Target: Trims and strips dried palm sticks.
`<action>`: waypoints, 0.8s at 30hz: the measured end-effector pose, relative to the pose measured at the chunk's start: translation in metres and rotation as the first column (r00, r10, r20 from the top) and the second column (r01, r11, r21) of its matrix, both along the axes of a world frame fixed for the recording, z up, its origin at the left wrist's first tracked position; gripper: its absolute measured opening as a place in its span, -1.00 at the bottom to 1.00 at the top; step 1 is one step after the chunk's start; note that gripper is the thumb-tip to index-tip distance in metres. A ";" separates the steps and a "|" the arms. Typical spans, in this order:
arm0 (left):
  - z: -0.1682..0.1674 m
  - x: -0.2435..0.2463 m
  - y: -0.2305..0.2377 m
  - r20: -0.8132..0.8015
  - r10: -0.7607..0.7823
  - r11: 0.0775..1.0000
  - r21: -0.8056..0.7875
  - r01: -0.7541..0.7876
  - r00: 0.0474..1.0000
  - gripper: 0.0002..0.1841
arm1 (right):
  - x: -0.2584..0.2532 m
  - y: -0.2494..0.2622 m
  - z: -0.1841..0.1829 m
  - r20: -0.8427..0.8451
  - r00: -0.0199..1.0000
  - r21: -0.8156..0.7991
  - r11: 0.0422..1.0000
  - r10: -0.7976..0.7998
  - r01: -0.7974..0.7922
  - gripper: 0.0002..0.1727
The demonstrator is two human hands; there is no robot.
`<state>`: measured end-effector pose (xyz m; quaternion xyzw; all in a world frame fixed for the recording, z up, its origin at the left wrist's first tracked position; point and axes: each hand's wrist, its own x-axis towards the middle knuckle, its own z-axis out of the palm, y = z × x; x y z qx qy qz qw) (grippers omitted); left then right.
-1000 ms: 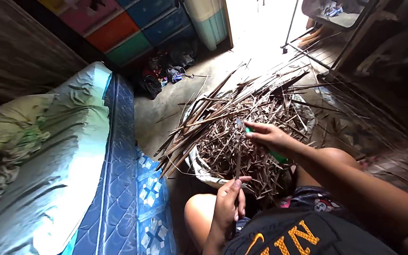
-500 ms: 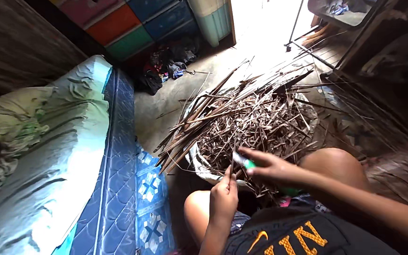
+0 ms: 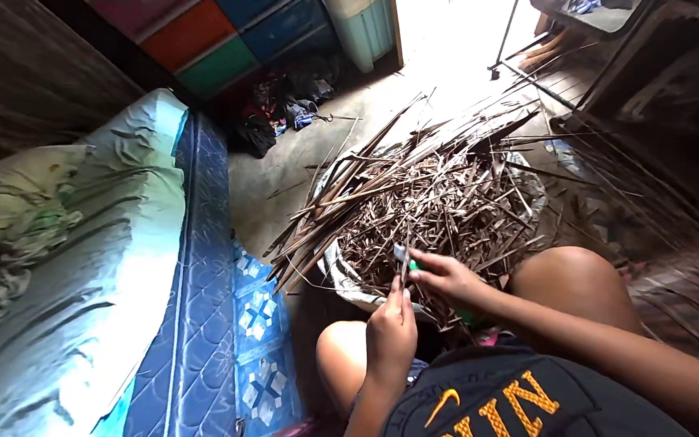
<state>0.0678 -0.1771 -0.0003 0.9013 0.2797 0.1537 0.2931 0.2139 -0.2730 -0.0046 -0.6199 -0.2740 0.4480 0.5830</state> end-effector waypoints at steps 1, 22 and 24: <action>-0.001 -0.001 -0.001 0.002 -0.008 1.000 -0.011 0.008 1.000 -0.60 | 0.013 0.003 0.001 -0.002 0.997 0.005 0.997 -0.076 0.076 -0.38; 0.020 0.001 0.009 0.111 0.081 0.485 -0.873 0.059 0.990 -0.68 | 0.002 -0.020 0.004 -0.053 0.958 0.049 0.959 0.281 -0.279 -0.39; 0.020 0.000 0.011 0.165 0.059 0.421 -0.898 0.125 0.985 -0.67 | 0.009 -0.018 0.009 0.008 0.981 0.064 0.979 0.191 -0.191 -0.40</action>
